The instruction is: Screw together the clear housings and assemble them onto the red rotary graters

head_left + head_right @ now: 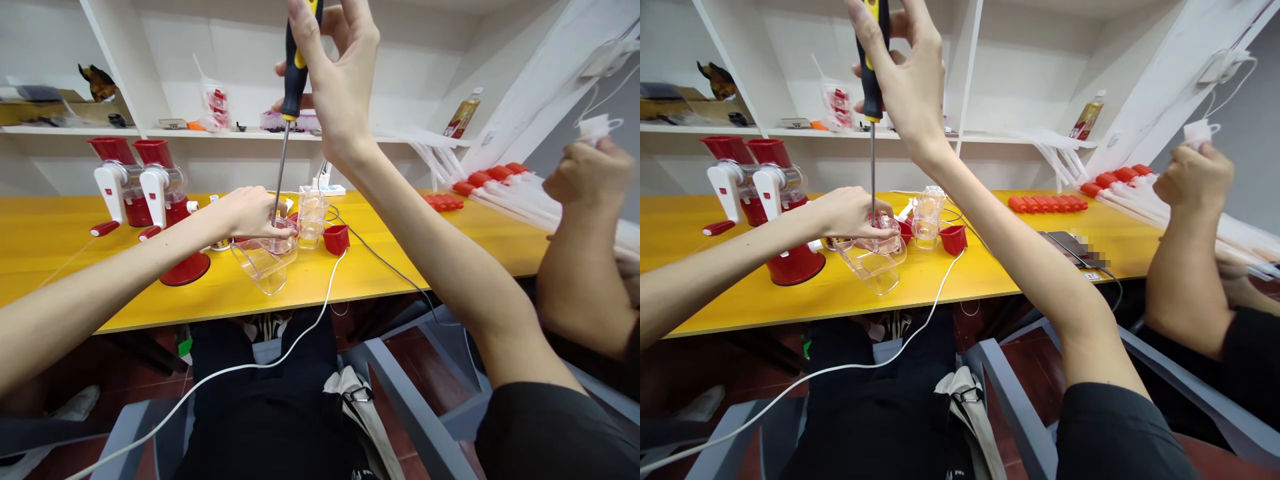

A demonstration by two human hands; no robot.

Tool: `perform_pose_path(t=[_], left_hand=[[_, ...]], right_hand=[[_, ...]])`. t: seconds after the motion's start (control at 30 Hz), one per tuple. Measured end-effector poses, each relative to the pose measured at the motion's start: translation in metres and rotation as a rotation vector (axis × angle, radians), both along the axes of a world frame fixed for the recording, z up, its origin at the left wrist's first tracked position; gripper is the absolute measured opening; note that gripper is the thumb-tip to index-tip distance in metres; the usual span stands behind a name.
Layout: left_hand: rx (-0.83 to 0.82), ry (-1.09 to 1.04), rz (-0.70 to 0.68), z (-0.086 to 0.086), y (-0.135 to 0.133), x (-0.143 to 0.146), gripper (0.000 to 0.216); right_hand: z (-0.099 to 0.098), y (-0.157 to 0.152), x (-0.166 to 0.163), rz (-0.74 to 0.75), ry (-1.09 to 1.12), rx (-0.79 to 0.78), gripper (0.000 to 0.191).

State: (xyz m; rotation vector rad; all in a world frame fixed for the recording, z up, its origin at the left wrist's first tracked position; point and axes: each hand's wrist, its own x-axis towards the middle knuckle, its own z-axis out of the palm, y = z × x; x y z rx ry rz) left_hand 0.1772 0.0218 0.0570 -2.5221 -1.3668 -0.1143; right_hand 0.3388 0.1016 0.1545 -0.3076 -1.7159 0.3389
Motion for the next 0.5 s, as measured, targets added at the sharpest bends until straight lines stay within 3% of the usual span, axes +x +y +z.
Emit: perform_pose_path(t=[0.2, 0.3, 0.4, 0.5], left_hand=[[0.013, 0.018, 0.098, -0.002, -0.006, 0.001, 0.081], [0.002, 0.025, 0.133, -0.002, -0.008, -0.001, 0.082], [-0.033, 0.009, 0.124, -0.001, -0.009, -0.006, 0.077], [-0.061, -0.01, 0.101, -0.001, -0.008, -0.013, 0.075]], right_hand=[[0.011, 0.012, 0.014, -0.012, 0.088, -0.039, 0.093], [0.016, 0.017, 0.027, -0.027, 0.176, -0.029, 0.102], [0.017, 0.017, 0.045, -0.064, 0.272, -0.022, 0.093], [0.011, 0.012, 0.069, -0.171, 0.305, 0.034, 0.063]])
